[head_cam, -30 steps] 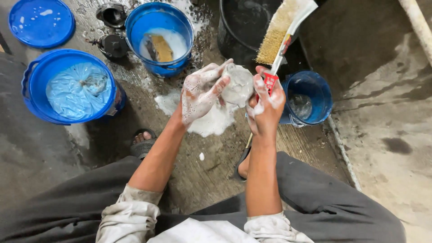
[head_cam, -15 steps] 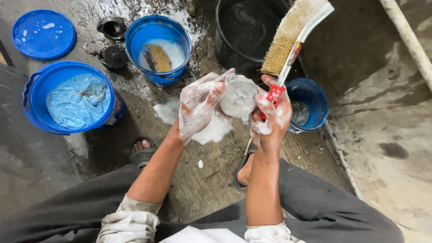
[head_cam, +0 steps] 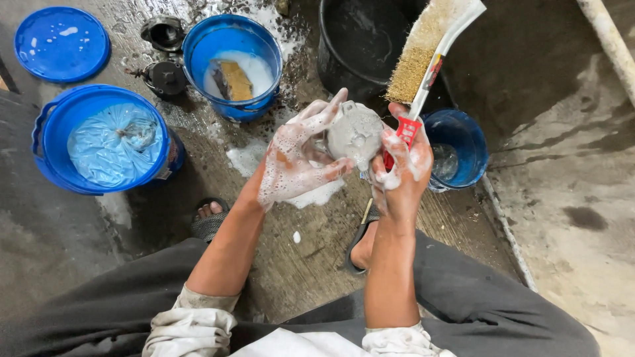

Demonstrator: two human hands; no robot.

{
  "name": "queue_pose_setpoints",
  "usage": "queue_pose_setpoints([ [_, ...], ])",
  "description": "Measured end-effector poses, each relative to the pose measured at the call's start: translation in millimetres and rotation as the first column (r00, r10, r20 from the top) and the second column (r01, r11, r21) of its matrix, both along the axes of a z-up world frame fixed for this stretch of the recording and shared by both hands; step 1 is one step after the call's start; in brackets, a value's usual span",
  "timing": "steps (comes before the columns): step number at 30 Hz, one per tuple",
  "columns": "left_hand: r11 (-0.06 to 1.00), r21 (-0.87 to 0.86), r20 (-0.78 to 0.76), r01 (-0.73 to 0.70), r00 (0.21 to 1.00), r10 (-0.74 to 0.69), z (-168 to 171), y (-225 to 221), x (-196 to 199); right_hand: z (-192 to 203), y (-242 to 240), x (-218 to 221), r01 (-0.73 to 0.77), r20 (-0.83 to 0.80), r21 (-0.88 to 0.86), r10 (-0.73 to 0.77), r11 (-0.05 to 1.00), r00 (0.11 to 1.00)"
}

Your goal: Scrubbing a metal starter casing with a brush and soapy water to remove dirt and grease.

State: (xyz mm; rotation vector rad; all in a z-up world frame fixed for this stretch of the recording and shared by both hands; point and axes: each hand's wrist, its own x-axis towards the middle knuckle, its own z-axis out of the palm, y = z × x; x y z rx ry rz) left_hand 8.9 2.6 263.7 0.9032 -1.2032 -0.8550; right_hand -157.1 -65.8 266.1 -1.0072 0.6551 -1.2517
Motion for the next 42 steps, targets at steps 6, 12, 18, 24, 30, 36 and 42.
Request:
queue_pose_setpoints([
  [6,0.98,0.133,0.074,-0.151,0.987,0.142,-6,-7,-6,-6,-3,4,0.015,-0.083,-0.069,-0.02,0.998,0.996],
  [12,0.912,0.398,-0.291,-0.102,0.929,0.23,-27,-28,-18,-15,-4,16,-0.001,-0.218,-0.026,-0.004,1.0,0.976],
  [18,0.863,0.502,-0.815,0.062,0.367,0.448,-97,-61,-19,-56,-24,37,-0.152,-0.307,0.013,0.149,0.988,0.94],
  [24,0.833,0.54,-0.818,0.121,-0.161,0.553,-178,-32,-5,-64,-53,96,-0.321,-0.834,-0.18,0.029,0.93,0.551],
  [30,0.841,0.527,-0.721,0.125,-0.458,0.52,-265,-18,5,-159,-124,203,-0.651,-0.98,-0.147,-0.198,0.744,-0.005],
  [36,0.841,0.538,-0.656,0.065,-0.594,0.465,-296,-4,27,-231,-170,271,-0.798,-0.894,0.04,-0.335,0.601,-0.296],
  [42,0.841,0.535,-0.728,0.078,-0.464,0.505,-275,4,33,-166,-149,246,-0.754,-0.879,0.168,-0.25,0.635,-0.406],
])
